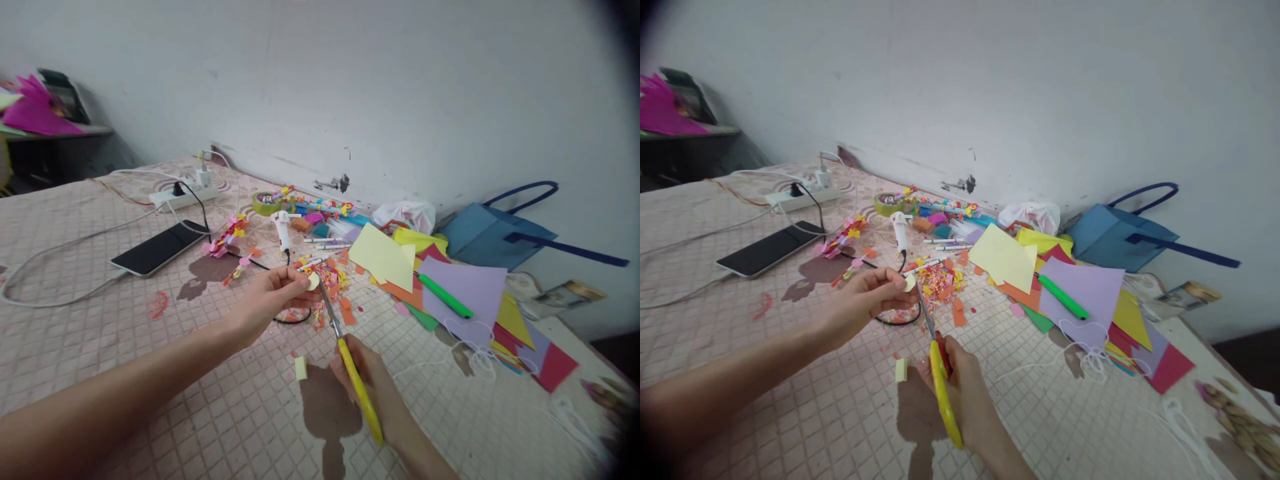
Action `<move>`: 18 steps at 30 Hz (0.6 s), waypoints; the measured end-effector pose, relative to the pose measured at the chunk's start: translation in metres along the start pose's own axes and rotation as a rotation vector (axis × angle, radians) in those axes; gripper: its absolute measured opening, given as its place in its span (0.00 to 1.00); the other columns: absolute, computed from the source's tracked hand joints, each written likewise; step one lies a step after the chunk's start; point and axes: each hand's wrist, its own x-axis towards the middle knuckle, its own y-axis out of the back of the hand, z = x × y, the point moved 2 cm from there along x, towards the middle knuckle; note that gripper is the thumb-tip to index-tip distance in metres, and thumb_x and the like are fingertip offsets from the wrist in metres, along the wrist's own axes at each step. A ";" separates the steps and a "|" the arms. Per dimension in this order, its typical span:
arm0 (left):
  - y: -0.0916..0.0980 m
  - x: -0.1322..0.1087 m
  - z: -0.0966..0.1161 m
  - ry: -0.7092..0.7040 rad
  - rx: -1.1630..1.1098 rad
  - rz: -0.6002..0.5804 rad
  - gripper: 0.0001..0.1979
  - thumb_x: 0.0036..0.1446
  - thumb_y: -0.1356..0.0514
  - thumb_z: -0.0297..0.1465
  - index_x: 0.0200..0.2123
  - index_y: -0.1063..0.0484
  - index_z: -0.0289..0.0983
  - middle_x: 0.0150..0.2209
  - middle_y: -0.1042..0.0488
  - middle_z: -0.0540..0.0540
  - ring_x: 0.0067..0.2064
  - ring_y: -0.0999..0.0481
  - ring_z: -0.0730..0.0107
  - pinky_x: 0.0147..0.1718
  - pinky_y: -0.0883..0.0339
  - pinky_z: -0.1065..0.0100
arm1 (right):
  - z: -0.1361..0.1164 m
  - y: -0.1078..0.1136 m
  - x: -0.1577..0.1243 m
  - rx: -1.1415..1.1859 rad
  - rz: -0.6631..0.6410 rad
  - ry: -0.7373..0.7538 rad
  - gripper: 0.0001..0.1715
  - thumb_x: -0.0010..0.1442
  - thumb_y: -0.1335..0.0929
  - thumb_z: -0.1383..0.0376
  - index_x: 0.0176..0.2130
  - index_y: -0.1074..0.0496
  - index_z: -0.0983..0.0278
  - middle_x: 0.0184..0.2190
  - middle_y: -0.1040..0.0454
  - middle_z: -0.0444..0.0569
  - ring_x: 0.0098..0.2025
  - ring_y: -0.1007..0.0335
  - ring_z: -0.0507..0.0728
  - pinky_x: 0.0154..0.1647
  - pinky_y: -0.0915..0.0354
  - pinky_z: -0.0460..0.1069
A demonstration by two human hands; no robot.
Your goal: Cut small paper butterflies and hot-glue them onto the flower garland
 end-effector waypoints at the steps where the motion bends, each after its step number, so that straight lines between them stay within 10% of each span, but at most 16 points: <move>1: 0.000 0.000 0.000 0.000 0.000 0.003 0.09 0.52 0.36 0.32 0.30 0.32 0.34 0.29 0.21 0.48 0.33 0.21 0.72 0.39 0.29 0.69 | 0.000 0.000 0.000 0.004 -0.004 -0.005 0.19 0.53 0.37 0.51 0.24 0.45 0.61 0.17 0.48 0.37 0.18 0.53 0.48 0.15 0.54 0.43; 18: 0.000 0.000 0.001 0.038 0.060 -0.023 0.11 0.51 0.35 0.34 0.31 0.34 0.34 0.31 0.20 0.44 0.35 0.20 0.65 0.39 0.28 0.64 | 0.014 0.005 0.000 0.087 -0.125 0.083 0.25 0.58 0.41 0.43 0.30 0.41 0.62 0.17 0.44 0.38 0.18 0.49 0.48 0.18 0.49 0.44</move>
